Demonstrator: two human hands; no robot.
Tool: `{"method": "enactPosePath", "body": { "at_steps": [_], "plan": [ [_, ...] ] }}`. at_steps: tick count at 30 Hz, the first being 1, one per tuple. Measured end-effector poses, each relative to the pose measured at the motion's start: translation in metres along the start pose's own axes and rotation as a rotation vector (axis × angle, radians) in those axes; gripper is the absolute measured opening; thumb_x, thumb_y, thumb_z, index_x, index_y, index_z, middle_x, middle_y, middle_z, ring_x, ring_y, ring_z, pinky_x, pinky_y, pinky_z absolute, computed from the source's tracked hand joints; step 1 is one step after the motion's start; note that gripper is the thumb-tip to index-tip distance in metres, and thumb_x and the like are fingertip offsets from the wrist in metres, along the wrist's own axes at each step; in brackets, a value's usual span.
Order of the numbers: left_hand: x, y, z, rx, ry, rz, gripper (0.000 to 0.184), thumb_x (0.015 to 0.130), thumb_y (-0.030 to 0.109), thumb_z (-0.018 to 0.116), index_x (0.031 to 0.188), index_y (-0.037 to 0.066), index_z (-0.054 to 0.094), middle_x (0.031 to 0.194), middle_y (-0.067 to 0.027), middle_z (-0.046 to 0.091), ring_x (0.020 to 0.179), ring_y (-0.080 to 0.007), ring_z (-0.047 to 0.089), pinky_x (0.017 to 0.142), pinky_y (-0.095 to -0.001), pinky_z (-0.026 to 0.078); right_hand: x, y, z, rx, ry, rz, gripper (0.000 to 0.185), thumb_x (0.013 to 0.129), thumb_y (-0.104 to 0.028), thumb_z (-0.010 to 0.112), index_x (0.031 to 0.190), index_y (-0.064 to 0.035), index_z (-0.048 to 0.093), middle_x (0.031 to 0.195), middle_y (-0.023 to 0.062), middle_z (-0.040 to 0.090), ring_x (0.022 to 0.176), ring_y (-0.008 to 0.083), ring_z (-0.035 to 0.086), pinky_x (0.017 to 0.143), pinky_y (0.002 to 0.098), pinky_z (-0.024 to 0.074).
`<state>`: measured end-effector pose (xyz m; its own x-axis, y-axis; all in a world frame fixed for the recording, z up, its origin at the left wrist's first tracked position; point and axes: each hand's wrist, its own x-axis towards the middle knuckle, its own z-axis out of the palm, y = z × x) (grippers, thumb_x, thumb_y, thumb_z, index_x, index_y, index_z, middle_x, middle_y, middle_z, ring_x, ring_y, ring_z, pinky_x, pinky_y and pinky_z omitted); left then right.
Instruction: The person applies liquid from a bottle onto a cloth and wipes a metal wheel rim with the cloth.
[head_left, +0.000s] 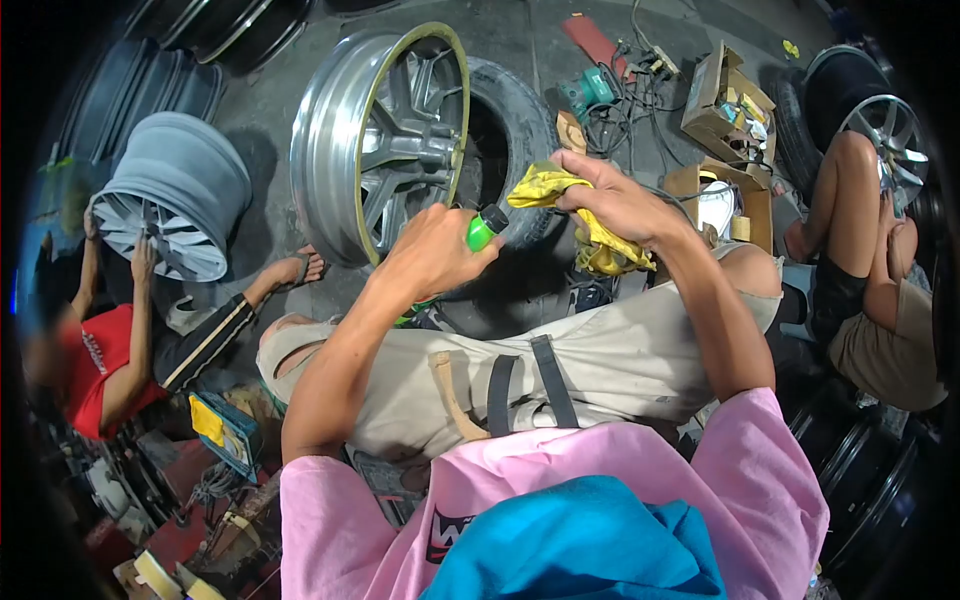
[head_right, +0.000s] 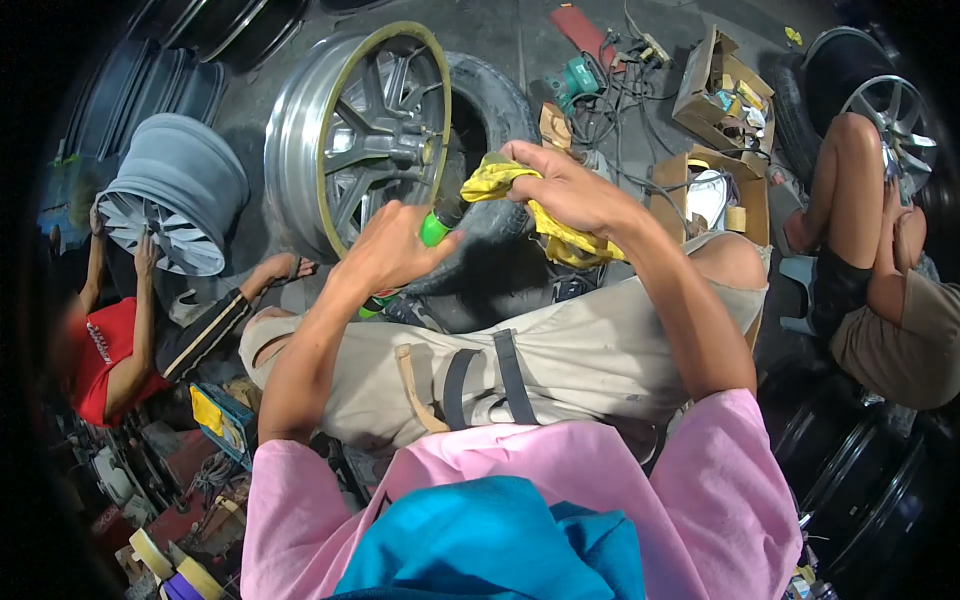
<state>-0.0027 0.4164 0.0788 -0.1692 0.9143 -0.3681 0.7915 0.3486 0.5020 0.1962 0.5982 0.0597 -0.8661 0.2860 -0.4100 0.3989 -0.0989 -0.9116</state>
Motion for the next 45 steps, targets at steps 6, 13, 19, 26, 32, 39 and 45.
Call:
{"method": "enactPosePath", "body": {
  "at_steps": [6, 13, 19, 26, 32, 39, 45],
  "plan": [
    [-0.005, -0.007, 0.006, -0.045, -0.033, -0.042, 0.042, 0.089, 0.034, 0.076, 0.090, -0.008, 0.072, 0.074, -0.0334, 0.067, 0.079, -0.0530, 0.068, 0.078, -0.0558, 0.055, 0.008, 0.012, 0.014, 0.108, -0.085, -0.006, 0.030, 0.094, -0.009, 0.058, 0.124, -0.0012, 0.059, 0.107, -0.0001, 0.061, 0.100, 0.0093, 0.054, 0.091, 0.0259, 0.0449],
    [-0.006, -0.016, 0.015, -0.001, -0.053, -0.037, 0.040, 0.089, 0.032, 0.076, 0.086, -0.008, 0.072, 0.076, -0.0335, 0.068, 0.079, -0.0530, 0.069, 0.079, -0.0553, 0.056, 0.016, 0.019, 0.022, 0.252, -0.119, 0.085, 0.020, 0.098, -0.005, 0.057, 0.117, -0.0090, 0.056, 0.085, -0.0033, 0.054, 0.062, 0.0044, 0.052, 0.054, 0.0226, 0.0437],
    [-0.006, -0.020, 0.019, 0.032, -0.115, -0.058, 0.038, 0.089, 0.031, 0.075, 0.087, -0.007, 0.074, 0.078, -0.0328, 0.069, 0.081, -0.0522, 0.070, 0.081, -0.0547, 0.057, 0.013, 0.014, 0.022, 0.251, -0.117, 0.194, 0.027, 0.095, -0.007, 0.059, 0.122, -0.0037, 0.061, 0.099, -0.0016, 0.062, 0.078, 0.0050, 0.053, 0.066, 0.0228, 0.0441],
    [-0.007, -0.016, 0.020, -0.012, -0.117, -0.078, 0.040, 0.091, 0.032, 0.075, 0.086, -0.008, 0.074, 0.080, -0.0331, 0.069, 0.082, -0.0523, 0.069, 0.082, -0.0545, 0.056, 0.011, 0.012, 0.023, 0.286, -0.081, 0.204, 0.028, 0.095, -0.008, 0.059, 0.123, -0.0034, 0.060, 0.095, -0.0008, 0.062, 0.072, 0.0052, 0.054, 0.061, 0.0226, 0.0445],
    [-0.007, -0.013, 0.019, -0.112, -0.006, -0.050, 0.047, 0.092, 0.038, 0.077, 0.090, -0.008, 0.072, 0.075, -0.0314, 0.068, 0.076, -0.0509, 0.069, 0.077, -0.0535, 0.054, 0.011, 0.009, 0.012, 0.428, -0.111, 0.244, 0.036, 0.097, -0.006, 0.058, 0.133, -0.0039, 0.056, 0.095, 0.0016, 0.062, 0.064, 0.0078, 0.057, 0.055, 0.0251, 0.0490],
    [0.005, -0.025, 0.034, -0.373, 0.119, -0.065, 0.067, 0.094, 0.044, 0.079, 0.119, -0.017, 0.065, 0.082, -0.0324, 0.069, 0.082, -0.0453, 0.072, 0.081, -0.0495, 0.054, 0.021, 0.004, 0.016, 0.538, -0.080, 0.092, 0.040, 0.100, -0.010, 0.057, 0.139, -0.0047, 0.054, 0.099, 0.0010, 0.064, 0.063, 0.0084, 0.060, 0.054, 0.0257, 0.0505],
    [0.011, -0.029, 0.056, -0.470, 0.125, -0.021, 0.064, 0.093, 0.045, 0.081, 0.119, -0.012, 0.067, 0.108, -0.0298, 0.071, 0.103, -0.0444, 0.070, 0.093, -0.0458, 0.054, 0.088, 0.002, 0.013, 0.164, 0.146, -0.041, 0.037, 0.102, -0.023, 0.058, 0.136, -0.0069, 0.056, 0.106, 0.0020, 0.062, 0.088, 0.0096, 0.062, 0.065, 0.0288, 0.0538]
  ]
}}
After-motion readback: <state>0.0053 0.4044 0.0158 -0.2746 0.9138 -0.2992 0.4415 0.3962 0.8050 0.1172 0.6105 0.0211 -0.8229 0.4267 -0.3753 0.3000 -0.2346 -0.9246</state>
